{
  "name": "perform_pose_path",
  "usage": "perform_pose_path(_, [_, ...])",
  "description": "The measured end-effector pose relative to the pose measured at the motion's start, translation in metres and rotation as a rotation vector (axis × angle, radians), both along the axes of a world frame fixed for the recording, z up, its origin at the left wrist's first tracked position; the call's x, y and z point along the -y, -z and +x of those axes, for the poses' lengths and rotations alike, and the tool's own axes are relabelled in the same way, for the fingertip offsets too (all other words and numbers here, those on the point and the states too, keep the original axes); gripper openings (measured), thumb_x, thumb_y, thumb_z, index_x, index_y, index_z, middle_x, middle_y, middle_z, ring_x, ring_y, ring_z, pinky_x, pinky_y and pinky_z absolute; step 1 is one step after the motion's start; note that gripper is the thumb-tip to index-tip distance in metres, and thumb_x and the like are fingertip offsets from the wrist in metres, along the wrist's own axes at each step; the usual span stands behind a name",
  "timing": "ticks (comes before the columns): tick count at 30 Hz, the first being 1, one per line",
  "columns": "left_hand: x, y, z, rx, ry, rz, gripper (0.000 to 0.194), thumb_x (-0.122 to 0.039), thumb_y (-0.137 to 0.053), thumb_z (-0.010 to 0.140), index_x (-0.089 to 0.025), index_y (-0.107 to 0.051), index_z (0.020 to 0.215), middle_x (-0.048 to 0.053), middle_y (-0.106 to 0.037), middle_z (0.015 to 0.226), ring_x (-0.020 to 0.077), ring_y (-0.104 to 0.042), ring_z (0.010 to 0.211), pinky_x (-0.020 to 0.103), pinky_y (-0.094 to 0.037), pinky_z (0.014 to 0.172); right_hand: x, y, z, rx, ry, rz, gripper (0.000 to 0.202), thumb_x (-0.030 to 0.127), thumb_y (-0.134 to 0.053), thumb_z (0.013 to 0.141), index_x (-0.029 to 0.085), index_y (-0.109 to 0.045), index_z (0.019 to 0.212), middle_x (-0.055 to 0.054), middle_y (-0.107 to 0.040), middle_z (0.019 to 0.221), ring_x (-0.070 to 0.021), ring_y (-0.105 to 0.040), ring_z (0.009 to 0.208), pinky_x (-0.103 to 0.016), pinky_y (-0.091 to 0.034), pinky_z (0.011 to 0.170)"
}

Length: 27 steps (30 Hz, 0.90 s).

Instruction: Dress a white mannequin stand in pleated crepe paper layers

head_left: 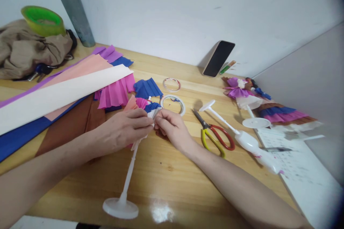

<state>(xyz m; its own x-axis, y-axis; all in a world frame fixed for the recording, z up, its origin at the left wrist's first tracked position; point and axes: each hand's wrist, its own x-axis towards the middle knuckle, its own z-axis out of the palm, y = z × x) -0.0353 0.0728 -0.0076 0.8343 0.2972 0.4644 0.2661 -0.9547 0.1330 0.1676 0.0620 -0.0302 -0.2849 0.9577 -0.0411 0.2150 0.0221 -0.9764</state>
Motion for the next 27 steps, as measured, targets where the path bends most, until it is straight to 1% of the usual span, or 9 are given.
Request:
perform_pose_path(4, [0.0, -0.004, 0.0, -0.09, 0.031, -0.013, 0.026, -0.011, -0.044, 0.1, -0.011, -0.068, 0.092, 0.012, -0.072, 0.099, 0.0196, -0.063, 0.096, 0.029, -0.057, 0.086, 0.0, 0.0, 0.001, -0.011, 0.01, -0.017, 0.019, 0.028, -0.05, 0.083, 0.022, -0.051, 0.065, 0.007, -0.041, 0.048, -0.0107, -0.045, 0.046, -0.023, -0.034, 0.047])
perform_pose_path(6, [0.0, -0.004, -0.001, -0.119, 0.013, -0.028, 0.023, -0.008, -0.046, 0.098, -0.012, -0.068, 0.094, 0.012, -0.071, 0.099, 0.0203, -0.063, 0.097, 0.031, -0.056, 0.088, 0.0, -0.001, 0.002, 0.002, 0.022, -0.018, 0.019, 0.028, -0.05, 0.084, 0.022, -0.051, 0.066, 0.007, -0.042, 0.048, -0.0108, -0.047, 0.045, -0.023, -0.036, 0.047])
perform_pose_path(11, [0.001, 0.0, -0.002, -0.148, -0.025, -0.062, 0.02, -0.006, -0.05, 0.094, -0.016, -0.067, 0.093, 0.01, -0.07, 0.1, 0.0199, -0.062, 0.097, 0.031, -0.055, 0.088, 0.0, -0.003, 0.006, 0.071, 0.061, -0.029, 0.018, 0.029, -0.054, 0.083, 0.021, -0.052, 0.067, 0.004, -0.054, 0.049, -0.0119, -0.053, 0.045, -0.023, -0.039, 0.047])
perform_pose_path(14, [0.002, -0.002, -0.002, -0.169, -0.023, -0.021, 0.02, -0.005, -0.05, 0.093, -0.015, -0.067, 0.095, 0.01, -0.071, 0.103, 0.0198, -0.062, 0.097, 0.031, -0.055, 0.089, -0.001, -0.002, 0.006, 0.095, 0.056, -0.023, 0.017, 0.03, -0.056, 0.081, 0.021, -0.054, 0.066, 0.002, -0.058, 0.051, -0.012, -0.052, 0.045, -0.024, -0.039, 0.046])
perform_pose_path(18, [0.001, -0.003, -0.001, -0.075, 0.021, 0.026, 0.02, -0.004, -0.047, 0.095, -0.01, -0.066, 0.093, 0.014, -0.073, 0.103, 0.0203, -0.064, 0.094, 0.032, -0.057, 0.086, -0.001, 0.002, 0.005, 0.081, 0.044, -0.011, 0.015, 0.03, -0.056, 0.08, 0.022, -0.054, 0.068, 0.003, -0.057, 0.051, -0.0117, -0.051, 0.044, -0.023, -0.038, 0.045])
perform_pose_path(22, [0.002, 0.001, -0.002, 0.051, 0.036, 0.017, 0.022, -0.006, -0.046, 0.096, -0.013, -0.067, 0.098, 0.015, -0.074, 0.107, 0.0193, -0.067, 0.096, 0.03, -0.058, 0.086, 0.0, 0.004, 0.004, 0.059, 0.056, -0.012, 0.013, 0.03, -0.058, 0.078, 0.022, -0.054, 0.069, 0.002, -0.058, 0.052, -0.0119, -0.051, 0.045, -0.023, -0.037, 0.044])
perform_pose_path(24, [0.003, 0.0, -0.006, 0.142, -0.114, 0.008, 0.025, -0.007, -0.047, 0.096, -0.015, -0.068, 0.105, 0.013, -0.075, 0.109, 0.0193, -0.068, 0.097, 0.031, -0.057, 0.088, 0.0, 0.005, 0.003, 0.067, 0.059, -0.007, 0.012, 0.029, -0.058, 0.077, 0.022, -0.054, 0.069, 0.002, -0.059, 0.054, -0.0121, -0.052, 0.046, -0.023, -0.037, 0.044])
perform_pose_path(25, [0.003, -0.002, -0.008, 0.182, -0.253, -0.018, 0.027, -0.008, -0.047, 0.095, -0.017, -0.07, 0.107, 0.012, -0.075, 0.109, 0.0197, -0.069, 0.097, 0.031, -0.057, 0.088, 0.0, 0.006, 0.003, 0.072, 0.062, -0.004, 0.011, 0.029, -0.058, 0.077, 0.022, -0.055, 0.069, 0.001, -0.059, 0.054, -0.0122, -0.052, 0.047, -0.023, -0.037, 0.045])
perform_pose_path(27, [0.001, -0.009, -0.012, 0.222, -0.617, -0.121, 0.028, -0.01, -0.048, 0.093, -0.018, -0.073, 0.104, 0.009, -0.076, 0.106, 0.0199, -0.071, 0.091, 0.029, -0.056, 0.082, 0.0, 0.006, 0.003, 0.076, 0.063, -0.004, 0.01, 0.028, -0.058, 0.076, 0.021, -0.056, 0.069, 0.001, -0.06, 0.055, -0.0122, -0.052, 0.047, -0.023, -0.037, 0.044])
